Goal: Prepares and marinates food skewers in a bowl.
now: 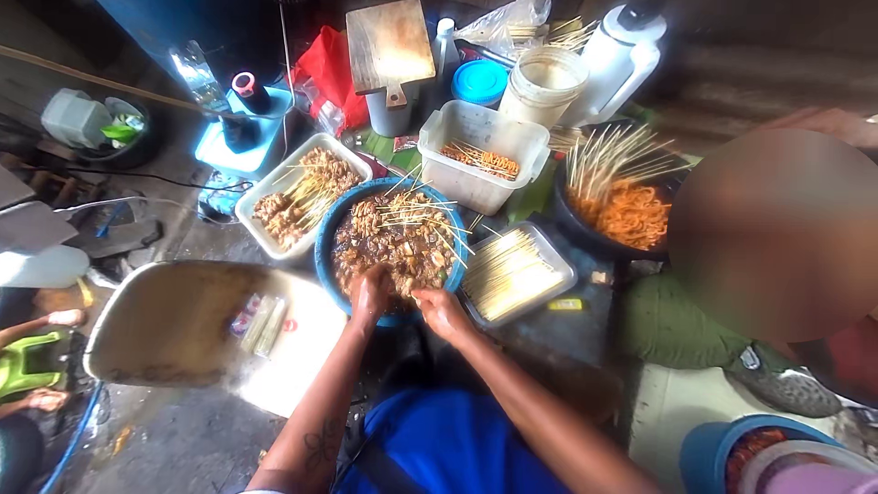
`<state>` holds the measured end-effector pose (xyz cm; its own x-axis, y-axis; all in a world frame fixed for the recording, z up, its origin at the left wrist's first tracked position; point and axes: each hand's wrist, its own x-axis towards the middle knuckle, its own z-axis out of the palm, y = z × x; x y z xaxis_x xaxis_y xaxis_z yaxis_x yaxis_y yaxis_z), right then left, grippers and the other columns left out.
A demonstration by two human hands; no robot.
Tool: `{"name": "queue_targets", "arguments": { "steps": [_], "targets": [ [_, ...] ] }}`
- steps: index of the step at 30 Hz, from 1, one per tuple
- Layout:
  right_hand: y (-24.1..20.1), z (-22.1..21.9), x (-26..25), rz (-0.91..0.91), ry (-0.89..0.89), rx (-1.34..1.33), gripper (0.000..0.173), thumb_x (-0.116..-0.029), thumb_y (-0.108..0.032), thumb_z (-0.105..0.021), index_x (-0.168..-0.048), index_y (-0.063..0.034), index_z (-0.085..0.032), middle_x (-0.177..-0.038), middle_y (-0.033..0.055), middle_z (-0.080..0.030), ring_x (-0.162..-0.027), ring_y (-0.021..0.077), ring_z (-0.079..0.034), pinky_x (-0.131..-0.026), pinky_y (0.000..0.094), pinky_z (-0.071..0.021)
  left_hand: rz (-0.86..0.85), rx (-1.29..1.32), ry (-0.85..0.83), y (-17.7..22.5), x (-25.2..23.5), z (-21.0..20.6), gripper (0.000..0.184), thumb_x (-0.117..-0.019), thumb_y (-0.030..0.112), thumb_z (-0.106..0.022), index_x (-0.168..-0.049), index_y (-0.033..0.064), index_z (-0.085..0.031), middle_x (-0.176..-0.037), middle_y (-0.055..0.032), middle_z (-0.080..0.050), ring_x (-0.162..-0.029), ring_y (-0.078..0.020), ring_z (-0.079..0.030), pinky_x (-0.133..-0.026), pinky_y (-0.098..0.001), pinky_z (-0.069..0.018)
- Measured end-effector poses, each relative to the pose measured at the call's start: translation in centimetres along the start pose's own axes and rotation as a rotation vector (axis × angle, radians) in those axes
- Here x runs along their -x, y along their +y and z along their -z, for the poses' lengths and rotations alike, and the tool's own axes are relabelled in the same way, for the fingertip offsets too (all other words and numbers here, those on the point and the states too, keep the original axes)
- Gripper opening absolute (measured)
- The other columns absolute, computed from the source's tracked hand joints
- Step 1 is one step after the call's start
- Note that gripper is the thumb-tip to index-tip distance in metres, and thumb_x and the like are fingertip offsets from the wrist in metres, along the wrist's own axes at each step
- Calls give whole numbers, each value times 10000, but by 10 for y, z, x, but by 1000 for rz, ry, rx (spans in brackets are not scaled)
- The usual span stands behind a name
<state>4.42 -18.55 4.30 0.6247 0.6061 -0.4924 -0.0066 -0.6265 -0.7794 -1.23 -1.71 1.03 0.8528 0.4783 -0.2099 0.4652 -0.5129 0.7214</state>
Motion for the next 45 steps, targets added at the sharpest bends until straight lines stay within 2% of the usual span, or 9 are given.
{"name": "queue_targets", "arguments": {
  "steps": [7,11,16,22,27,36,39,41,45],
  "targets": [
    [21,-2,-10,-114,208,-130,340,-1078,-72,-450,-1323,5,-673,-1064,232,-709,-903,325,-677,-899,509,-528,-102,58,-158,20,-15,-19,285,-1040,46,-496,-1221,-1,-710,-1048,-210,-733,-961,-337,-712,-910,-536,-539],
    [20,31,-1,-222,369,-105,354,-1093,-73,-422,-1360,17,-637,-1261,277,-666,-1164,410,-650,-1039,572,-476,-88,105,-195,45,-42,-52,292,-1035,67,-531,-1284,-33,-645,-1249,-221,-676,-1125,-332,-677,-1015,-505,-519],
    [39,51,9,-313,479,-170,355,-1083,-57,-440,-1373,-9,-638,-1024,225,-689,-861,310,-642,-852,491,-518,32,-206,-321,58,-58,-89,320,-1068,174,-508,-1308,14,-647,-1354,-228,-614,-1257,-403,-600,-1055,-575,-481],
    [39,46,16,-255,343,-94,343,-1090,-77,-446,-1350,-24,-663,-963,205,-704,-830,301,-657,-846,481,-530,134,25,-302,45,-65,-75,276,-1011,141,-619,-1247,19,-696,-1184,-215,-710,-1138,-379,-672,-1012,-599,-498],
    [26,43,14,-189,210,24,359,-1102,-101,-425,-1369,-25,-651,-1239,240,-694,-1160,384,-666,-1048,546,-477,197,385,-210,43,-56,-60,240,-992,17,-613,-1213,-48,-679,-1068,-194,-722,-913,-254,-701,-873,-450,-565],
    [20,22,0,-176,203,-135,360,-1084,-55,-410,-1338,27,-651,-1242,263,-674,-1147,366,-651,-1032,525,-478,48,122,-101,45,-38,-39,232,-1001,36,-587,-1180,32,-735,-1018,-167,-752,-935,-288,-724,-897,-499,-551],
    [15,19,-6,-251,175,-287,349,-1087,-44,-411,-1347,8,-638,-1037,184,-653,-828,230,-582,-791,398,-500,28,138,-91,42,-35,-35,238,-1003,19,-573,-1177,15,-735,-1038,-177,-749,-966,-291,-719,-920,-499,-542],
    [13,17,-9,-307,162,-427,337,-1095,-60,-424,-1366,-9,-618,-799,65,-515,-593,115,-416,-541,277,-372,-2,146,-90,42,-32,-31,233,-1006,12,-564,-1164,5,-736,-1049,-177,-747,-986,-288,-713,-932,-497,-531],
    [18,8,-14,-263,192,-579,285,-1088,-87,-482,-1307,5,-640,-709,23,-505,-511,66,-396,-462,220,-331,95,603,-9,29,-31,-38,222,-991,-65,-511,-1150,-55,-666,-1027,-143,-697,-899,-175,-668,-854,-351,-556]
  ]
}}
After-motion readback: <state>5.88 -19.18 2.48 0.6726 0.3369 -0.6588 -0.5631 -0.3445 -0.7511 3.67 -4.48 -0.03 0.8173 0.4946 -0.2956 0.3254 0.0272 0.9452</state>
